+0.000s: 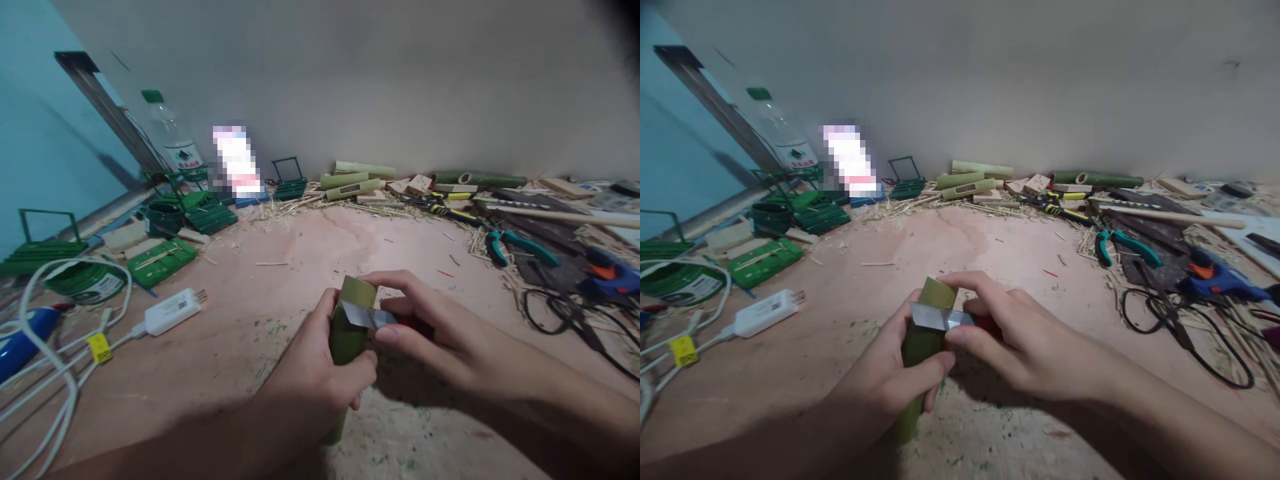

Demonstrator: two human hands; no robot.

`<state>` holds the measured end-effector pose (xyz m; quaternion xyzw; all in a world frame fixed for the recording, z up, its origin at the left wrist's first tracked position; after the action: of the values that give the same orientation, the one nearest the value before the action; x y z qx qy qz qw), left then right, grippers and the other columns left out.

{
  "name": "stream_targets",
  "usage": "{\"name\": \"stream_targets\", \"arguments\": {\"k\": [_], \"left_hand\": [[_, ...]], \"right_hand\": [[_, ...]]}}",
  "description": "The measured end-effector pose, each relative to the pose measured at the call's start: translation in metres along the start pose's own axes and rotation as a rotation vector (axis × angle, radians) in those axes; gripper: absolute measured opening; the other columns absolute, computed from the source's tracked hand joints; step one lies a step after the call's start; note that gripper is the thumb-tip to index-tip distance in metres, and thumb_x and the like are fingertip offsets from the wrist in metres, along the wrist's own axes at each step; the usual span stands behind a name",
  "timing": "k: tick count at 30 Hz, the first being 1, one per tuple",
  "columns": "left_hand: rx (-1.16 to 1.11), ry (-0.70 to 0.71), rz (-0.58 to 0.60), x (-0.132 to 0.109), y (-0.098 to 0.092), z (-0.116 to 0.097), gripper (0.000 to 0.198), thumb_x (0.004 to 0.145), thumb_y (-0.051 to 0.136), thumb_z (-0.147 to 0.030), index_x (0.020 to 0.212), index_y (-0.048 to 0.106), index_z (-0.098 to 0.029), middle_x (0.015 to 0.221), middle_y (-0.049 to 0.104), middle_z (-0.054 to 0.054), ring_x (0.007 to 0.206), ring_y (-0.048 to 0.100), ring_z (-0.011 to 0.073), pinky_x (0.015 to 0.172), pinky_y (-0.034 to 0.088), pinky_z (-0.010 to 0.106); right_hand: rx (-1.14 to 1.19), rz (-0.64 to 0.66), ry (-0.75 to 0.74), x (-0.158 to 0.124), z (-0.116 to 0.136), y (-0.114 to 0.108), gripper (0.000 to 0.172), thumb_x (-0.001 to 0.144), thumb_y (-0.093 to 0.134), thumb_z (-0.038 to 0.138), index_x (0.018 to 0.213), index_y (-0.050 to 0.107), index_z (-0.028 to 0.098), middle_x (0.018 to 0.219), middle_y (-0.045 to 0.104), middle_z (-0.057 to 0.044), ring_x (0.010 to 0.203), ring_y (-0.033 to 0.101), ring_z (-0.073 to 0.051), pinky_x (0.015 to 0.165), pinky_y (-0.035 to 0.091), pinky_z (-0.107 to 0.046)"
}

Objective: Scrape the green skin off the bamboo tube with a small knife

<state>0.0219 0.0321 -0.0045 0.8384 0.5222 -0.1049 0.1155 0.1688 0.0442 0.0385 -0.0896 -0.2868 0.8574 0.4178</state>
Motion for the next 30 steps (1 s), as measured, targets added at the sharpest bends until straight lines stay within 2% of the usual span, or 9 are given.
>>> {"name": "stream_targets", "arguments": {"k": [3,9,16,23,30], "left_hand": [[-0.026,0.027,0.022,0.0028,-0.0005,0.0009,0.043,0.09,0.067,-0.019,0.128,0.048,-0.022,0.076,0.056,-0.005,0.051,0.052,0.0078,0.049,0.045,0.019],[-0.09,0.03,0.025,0.0024,-0.0005,-0.0026,0.042,0.089,0.07,-0.019,0.125,0.048,-0.021,0.075,0.057,-0.006,0.049,0.052,0.0069,0.048,0.042,0.018],[-0.149,0.028,0.041,0.0001,0.0012,-0.0066,0.041,0.085,0.069,-0.016,0.121,0.05,-0.021,0.065,0.055,-0.008,0.048,0.05,0.0084,0.049,0.039,0.019],[-0.235,0.046,0.139,0.0024,0.0048,-0.0022,0.037,0.087,0.069,-0.022,0.119,0.051,-0.02,0.056,0.053,-0.008,0.045,0.049,0.0093,0.047,0.035,0.019],[-0.265,0.033,0.11,0.0007,0.0053,-0.0017,0.044,0.085,0.07,-0.018,0.125,0.05,-0.021,0.06,0.056,-0.009,0.047,0.048,0.0084,0.048,0.036,0.019]], "right_hand": [[-0.023,0.005,-0.022,0.0014,0.0012,0.0004,0.042,0.111,0.051,0.031,0.151,0.039,0.024,0.092,0.075,-0.003,0.075,0.064,-0.015,0.067,0.045,-0.026],[-0.029,0.011,-0.008,0.0029,-0.0007,0.0024,0.051,0.109,0.054,0.03,0.156,0.035,0.024,0.09,0.074,-0.003,0.071,0.064,-0.015,0.065,0.045,-0.026],[0.003,0.029,0.021,0.0013,-0.0019,0.0049,0.055,0.11,0.053,0.033,0.159,0.032,0.024,0.088,0.073,-0.003,0.07,0.062,-0.016,0.064,0.046,-0.027],[0.034,0.017,-0.021,0.001,-0.0002,0.0057,0.063,0.108,0.056,0.034,0.164,0.029,0.023,0.087,0.073,-0.004,0.073,0.066,-0.018,0.066,0.049,-0.028],[0.011,0.038,0.003,0.0007,0.0023,0.0052,0.06,0.11,0.053,0.033,0.163,0.026,0.025,0.092,0.075,-0.005,0.082,0.069,-0.019,0.073,0.051,-0.029]]}}
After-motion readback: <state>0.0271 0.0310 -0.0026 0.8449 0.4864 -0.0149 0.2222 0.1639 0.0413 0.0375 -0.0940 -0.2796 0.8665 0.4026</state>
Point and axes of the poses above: each hand's wrist, its own x-axis towards the middle knuckle, its own y-axis out of the palm, z = x × y, the point moved 6 cm from there along x, towards the middle knuckle
